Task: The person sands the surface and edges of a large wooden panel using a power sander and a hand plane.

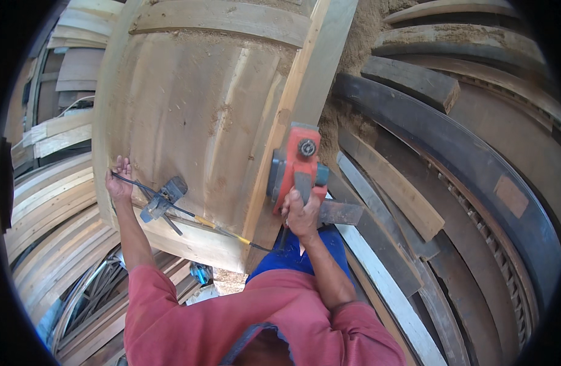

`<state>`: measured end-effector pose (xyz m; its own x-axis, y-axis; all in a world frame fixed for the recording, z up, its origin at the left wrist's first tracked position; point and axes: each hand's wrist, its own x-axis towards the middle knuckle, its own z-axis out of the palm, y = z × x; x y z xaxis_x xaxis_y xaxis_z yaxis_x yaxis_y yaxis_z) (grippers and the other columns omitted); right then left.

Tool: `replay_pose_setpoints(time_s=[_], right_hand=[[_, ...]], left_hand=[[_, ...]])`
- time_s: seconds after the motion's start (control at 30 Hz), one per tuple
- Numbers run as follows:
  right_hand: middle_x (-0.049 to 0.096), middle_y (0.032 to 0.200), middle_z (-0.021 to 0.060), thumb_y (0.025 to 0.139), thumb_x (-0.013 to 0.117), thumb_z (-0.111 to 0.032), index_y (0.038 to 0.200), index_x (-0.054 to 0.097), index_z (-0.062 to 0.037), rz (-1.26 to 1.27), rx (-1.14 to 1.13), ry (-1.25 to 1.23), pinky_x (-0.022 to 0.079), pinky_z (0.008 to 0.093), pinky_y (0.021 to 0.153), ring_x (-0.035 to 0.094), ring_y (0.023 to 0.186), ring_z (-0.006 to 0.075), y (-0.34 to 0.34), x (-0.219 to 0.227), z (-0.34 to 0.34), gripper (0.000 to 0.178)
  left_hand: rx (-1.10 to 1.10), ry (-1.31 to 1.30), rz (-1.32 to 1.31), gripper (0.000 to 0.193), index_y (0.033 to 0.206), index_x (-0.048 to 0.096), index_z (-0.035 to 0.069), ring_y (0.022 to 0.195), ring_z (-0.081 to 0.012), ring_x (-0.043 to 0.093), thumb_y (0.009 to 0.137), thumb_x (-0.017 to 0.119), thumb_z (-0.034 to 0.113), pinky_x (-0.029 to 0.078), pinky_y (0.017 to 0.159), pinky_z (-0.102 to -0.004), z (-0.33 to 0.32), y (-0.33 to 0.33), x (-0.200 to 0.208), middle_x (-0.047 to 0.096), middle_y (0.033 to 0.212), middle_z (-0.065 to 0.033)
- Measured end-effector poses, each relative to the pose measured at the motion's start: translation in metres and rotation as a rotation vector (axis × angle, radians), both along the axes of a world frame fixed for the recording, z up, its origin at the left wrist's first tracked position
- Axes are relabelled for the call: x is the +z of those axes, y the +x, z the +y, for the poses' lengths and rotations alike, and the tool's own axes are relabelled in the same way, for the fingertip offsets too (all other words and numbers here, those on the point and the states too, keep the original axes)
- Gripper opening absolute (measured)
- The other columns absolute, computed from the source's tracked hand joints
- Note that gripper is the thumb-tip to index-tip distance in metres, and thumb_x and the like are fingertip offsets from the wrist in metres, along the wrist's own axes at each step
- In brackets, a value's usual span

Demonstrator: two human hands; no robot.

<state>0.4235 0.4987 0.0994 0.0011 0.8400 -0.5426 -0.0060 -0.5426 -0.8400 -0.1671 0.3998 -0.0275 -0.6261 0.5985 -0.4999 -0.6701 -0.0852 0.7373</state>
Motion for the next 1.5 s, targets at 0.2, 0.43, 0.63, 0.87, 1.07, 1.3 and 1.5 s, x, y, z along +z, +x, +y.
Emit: replay_pose_setpoints(time_s=[0.2, 0.43, 0.63, 0.87, 1.07, 1.3, 1.5], right_hand=[[0.055, 0.066, 0.0029, 0.104, 0.057, -0.051, 0.094, 0.054, -0.0061, -0.044, -0.035, 0.070, 0.045, 0.0289, 0.047, 0.054, 0.051, 0.0137, -0.003, -0.005, 0.111, 0.046], [0.055, 0.065, 0.0018, 0.102, 0.059, -0.056, 0.092, 0.055, -0.0078, -0.069, -0.075, 0.103, 0.046, 0.0290, 0.046, 0.054, 0.050, 0.0130, -0.004, -0.011, 0.183, 0.049], [0.055, 0.066, 0.0005, 0.103, 0.059, -0.054, 0.090, 0.056, -0.0111, -0.044, -0.133, 0.103, 0.046, 0.0277, 0.046, 0.053, 0.050, 0.0118, -0.004, -0.008, 0.247, 0.044], [0.053, 0.063, 0.0005, 0.102, 0.063, -0.050, 0.083, 0.053, -0.0116, -0.019, -0.190, 0.094, 0.045, 0.0294, 0.042, 0.051, 0.047, 0.0125, -0.006, -0.008, 0.321, 0.043], [0.052, 0.062, 0.0003, 0.102, 0.063, -0.049, 0.081, 0.053, -0.0121, -0.017, -0.191, 0.117, 0.045, 0.0307, 0.041, 0.051, 0.045, 0.0131, -0.003, -0.005, 0.377, 0.043], [0.051, 0.062, -0.0010, 0.103, 0.062, -0.049, 0.085, 0.056, -0.0127, 0.014, -0.142, 0.114, 0.046, 0.0294, 0.045, 0.051, 0.048, 0.0119, 0.007, -0.005, 0.436, 0.041], [0.056, 0.083, -0.0043, 0.106, 0.059, -0.046, 0.124, 0.060, -0.0160, 0.253, 0.242, 0.239, 0.049, 0.0238, 0.055, 0.056, 0.065, 0.0074, 0.040, -0.069, 0.510, 0.035]], left_hand=[[-0.102, 0.165, 0.044, 0.033, 0.093, 0.063, 0.011, 0.107, -0.0267, 0.065, 0.108, 0.053, 0.038, 0.051, 0.096, -0.0413, -0.003, -0.032, 0.044, 0.070, 0.122, -0.0133], [-0.234, 0.256, 0.160, 0.029, 0.099, 0.063, 0.012, 0.088, -0.0219, 0.061, 0.111, 0.050, 0.035, 0.050, 0.084, -0.0397, 0.067, -0.040, 0.091, 0.063, 0.095, -0.0042], [-0.531, 0.327, 0.120, 0.029, 0.100, 0.063, 0.010, 0.089, -0.0219, 0.062, 0.111, 0.051, 0.034, 0.050, 0.084, -0.0373, 0.229, -0.037, 0.169, 0.065, 0.094, -0.0054], [-0.015, -0.022, -0.070, 0.038, 0.107, 0.058, 0.004, 0.090, -0.0269, 0.059, 0.109, 0.051, 0.042, 0.050, 0.084, -0.0425, 0.208, -0.039, 0.099, 0.063, 0.096, -0.0113], [0.673, -0.239, -0.264, 0.029, 0.109, 0.057, 0.004, 0.064, -0.0215, 0.054, 0.104, 0.044, 0.030, 0.046, 0.057, -0.0353, 0.010, -0.116, -0.031, 0.057, 0.076, -0.0080], [0.501, -0.632, 0.011, 0.031, 0.115, 0.060, 0.005, 0.079, -0.0253, 0.063, 0.102, 0.043, 0.027, 0.049, 0.061, -0.0395, -0.131, -0.178, -0.061, 0.064, 0.091, -0.0094], [0.046, -0.551, 0.565, 0.028, 0.116, 0.063, 0.002, 0.080, -0.0194, 0.056, 0.102, 0.052, 0.024, 0.047, 0.062, -0.0382, 0.064, -0.170, -0.011, 0.068, 0.101, -0.0077]])
